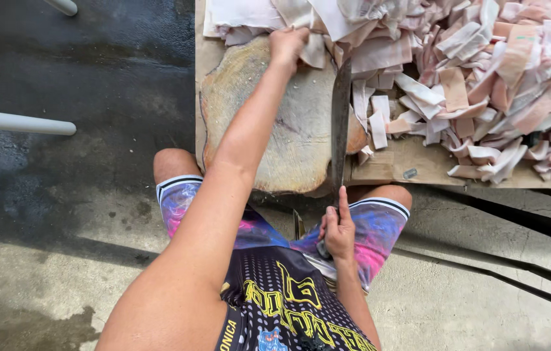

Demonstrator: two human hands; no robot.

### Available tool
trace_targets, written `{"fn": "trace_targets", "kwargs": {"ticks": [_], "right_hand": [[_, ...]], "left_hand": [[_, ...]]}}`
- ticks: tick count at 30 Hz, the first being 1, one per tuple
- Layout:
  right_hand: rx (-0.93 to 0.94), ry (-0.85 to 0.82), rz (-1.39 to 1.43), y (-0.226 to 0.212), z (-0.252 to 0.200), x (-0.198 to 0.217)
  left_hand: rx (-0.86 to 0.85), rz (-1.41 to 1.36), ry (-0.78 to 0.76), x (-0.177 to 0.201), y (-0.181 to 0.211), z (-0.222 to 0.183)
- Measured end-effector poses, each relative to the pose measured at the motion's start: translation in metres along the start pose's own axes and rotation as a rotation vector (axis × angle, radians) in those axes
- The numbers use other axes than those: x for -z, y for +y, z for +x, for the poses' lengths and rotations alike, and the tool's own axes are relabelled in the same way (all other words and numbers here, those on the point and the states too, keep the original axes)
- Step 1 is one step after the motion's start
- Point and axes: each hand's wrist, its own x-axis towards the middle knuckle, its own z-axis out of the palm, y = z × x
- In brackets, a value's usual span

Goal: The person slices sheets of raw animal skin into strips using a large knife on a wooden block.

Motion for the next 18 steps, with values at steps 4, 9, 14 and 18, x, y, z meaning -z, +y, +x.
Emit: {"fn": "trace_targets", "kwargs": {"ticks": [4,9,14,18], "right_hand": [[-0.029,0.032,-0.283,-0.017,0.006,0.009],[0.048,0.008,-0.211,-0.042,0.024,0.010],[0.046,-0.023,-0.336,-0.064,0.052,0.014],[0.102,-0.080,-0.280,-0.079,0.064,0.009]], "left_hand": [[-0.085,0.167,0.011,-0.011,-0.035,0.002],[0.145,0.034,-0.104,0.005,-0.026,0.004],[0.065,0.044,-0.171,0.005,-0.030,-0.009],[0.202,0.087,-0.182,0.007,0.001,-0.021]]}}
